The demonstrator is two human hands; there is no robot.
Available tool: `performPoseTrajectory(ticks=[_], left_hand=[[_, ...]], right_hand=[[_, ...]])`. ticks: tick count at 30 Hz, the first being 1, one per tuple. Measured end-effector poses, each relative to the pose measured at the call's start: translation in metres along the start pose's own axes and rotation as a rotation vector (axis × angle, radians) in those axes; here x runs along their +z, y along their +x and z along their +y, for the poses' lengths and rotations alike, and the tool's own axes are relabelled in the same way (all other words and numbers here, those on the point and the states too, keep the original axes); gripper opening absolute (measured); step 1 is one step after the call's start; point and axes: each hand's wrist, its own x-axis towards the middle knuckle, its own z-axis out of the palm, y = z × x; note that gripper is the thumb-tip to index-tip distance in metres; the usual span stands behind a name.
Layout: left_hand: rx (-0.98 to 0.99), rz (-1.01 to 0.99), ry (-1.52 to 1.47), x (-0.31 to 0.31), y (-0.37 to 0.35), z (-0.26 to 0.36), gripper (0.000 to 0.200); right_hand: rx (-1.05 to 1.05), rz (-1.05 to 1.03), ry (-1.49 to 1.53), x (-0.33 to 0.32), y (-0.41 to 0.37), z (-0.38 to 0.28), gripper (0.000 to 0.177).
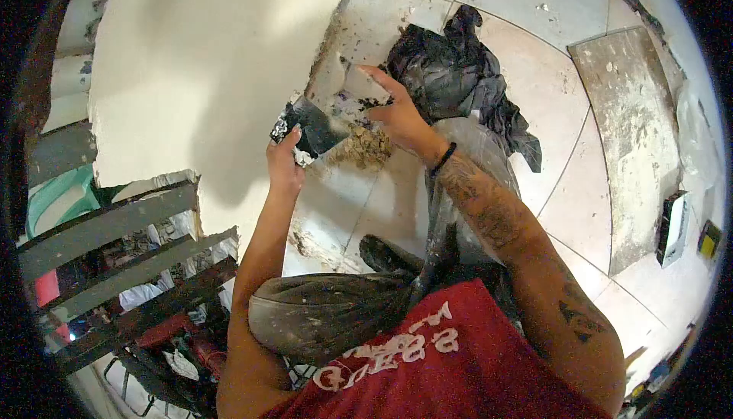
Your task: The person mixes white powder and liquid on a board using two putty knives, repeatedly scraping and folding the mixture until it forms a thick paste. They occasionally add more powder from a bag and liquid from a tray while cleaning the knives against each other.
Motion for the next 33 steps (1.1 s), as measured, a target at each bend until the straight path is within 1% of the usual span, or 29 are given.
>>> performPoseTrajectory(ticks=[2, 3, 5, 6, 7, 8, 9, 10, 11, 13, 14, 16, 18, 19, 20, 21, 22, 23, 24, 25, 26, 27, 28, 29, 30, 31, 33], left_hand=[[0.0, 0.034, -0.009, 0.002, -0.006, 0.002, 0.027], [-0.039, 0.044, -0.057, 0.008, 0.002, -0.018, 0.028], [-0.103, 0.116, 0.002, 0.002, 0.0, -0.011, 0.03], [0.122, -0.021, 0.484, -0.01, 0.0, -0.007, 0.031], [0.387, -0.23, 0.949, -0.036, 0.002, -0.012, 0.031], [0.763, -0.332, 1.34, -0.062, 0.006, -0.017, 0.031], [0.412, -0.388, 1.013, -0.068, 0.018, -0.017, 0.034], [0.056, -0.326, 0.479, -0.075, 0.031, -0.018, 0.037], [-0.178, -0.151, 0.096, -0.081, 0.042, -0.018, 0.04], [-0.066, -0.256, 0.218, -0.105, 0.069, -0.011, 0.042], [-0.005, -0.303, 0.275, -0.118, 0.081, -0.005, 0.044], [-0.127, -0.289, 0.004, -0.101, 0.07, 0.024, 0.048], [-0.139, -0.148, -0.122, -0.098, 0.058, 0.022, 0.052], [-0.147, -0.19, -0.112, -0.087, 0.045, 0.014, 0.052], [-0.15, -0.238, -0.124, -0.075, 0.029, 0.005, 0.053], [-0.142, -0.277, -0.117, -0.067, 0.021, 0.002, 0.054], [-0.232, -0.238, -0.112, -0.074, 0.032, -0.011, 0.051], [-0.19, -0.255, 0.035, -0.077, 0.032, -0.024, 0.05], [-0.15, -0.271, 0.188, -0.08, 0.032, -0.035, 0.05], [-0.277, -0.292, 0.025, -0.062, 0.022, -0.031, 0.046], [-0.408, -0.294, -0.131, -0.042, 0.011, -0.025, 0.043], [-0.397, -0.335, -0.12, -0.028, 0.001, -0.026, 0.041], [-0.356, -0.367, -0.104, -0.022, -0.003, -0.021, 0.039], [-0.345, -0.409, -0.096, -0.016, -0.004, -0.027, 0.038], [-0.34, -0.452, -0.087, -0.014, -0.004, -0.03, 0.036], [-0.34, -0.443, -0.064, -0.013, -0.004, -0.031, 0.036], [-0.352, -0.437, -0.007, -0.012, -0.003, -0.032, 0.037]], right_hand=[[-0.058, -0.049, -0.201, 0.012, -0.004, -0.001, 0.067], [-0.129, -0.115, -0.388, 0.003, -0.002, -0.004, 0.064], [-0.281, -0.231, -0.601, 0.019, -0.001, 0.011, 0.06], [-0.519, -0.404, -0.7, 0.018, 0.008, 0.02, 0.063], [-0.39, -0.445, -0.786, 0.023, 0.006, 0.031, 0.074], [-0.488, -0.413, -0.8, 0.023, -0.001, 0.031, 0.075], [-0.462, -0.389, -0.782, 0.026, -0.004, 0.025, 0.066], [-0.437, -0.365, -0.763, 0.029, -0.007, 0.018, 0.058], [-0.396, -0.412, -0.765, 0.021, -0.001, 0.02, 0.056], [-0.212, -0.366, -0.889, 0.009, -0.011, -0.003, 0.059], [-0.266, -0.292, -0.88, -0.002, -0.018, -0.027, 0.06], [-0.359, -0.199, -0.836, -0.022, -0.042, -0.075, 0.062], [-0.515, -0.035, -1.055, -0.076, -0.082, -0.124, 0.067], [-0.404, 0.109, -1.166, -0.105, -0.106, -0.151, 0.07], [-0.408, 0.199, -1.179, -0.153, -0.134, -0.171, 0.072], [-0.234, 0.335, -1.43, -0.186, -0.17, -0.203, 0.074], [-0.126, 0.461, -1.655, -0.226, -0.207, -0.226, 0.077], [-0.006, 0.56, -1.828, -0.257, -0.247, -0.249, 0.073], [0.09, 0.678, -1.901, -0.283, -0.288, -0.269, 0.057], [0.181, 0.838, -1.868, -0.3, -0.32, -0.285, 0.048], [0.336, 0.973, -1.978, -0.328, -0.357, -0.292, 0.043], [0.387, 0.851, -2.19, -0.373, -0.404, -0.289, 0.039], [0.691, 0.817, -1.962, -0.369, -0.423, -0.297, 0.042], [0.696, 0.879, -1.888, -0.377, -0.425, -0.295, 0.045], [0.528, 0.879, -1.875, -0.366, -0.414, -0.299, 0.047], [0.372, 0.881, -1.851, -0.353, -0.401, -0.302, 0.05], [0.187, 0.822, -2.025, -0.359, -0.377, -0.307, 0.052]])
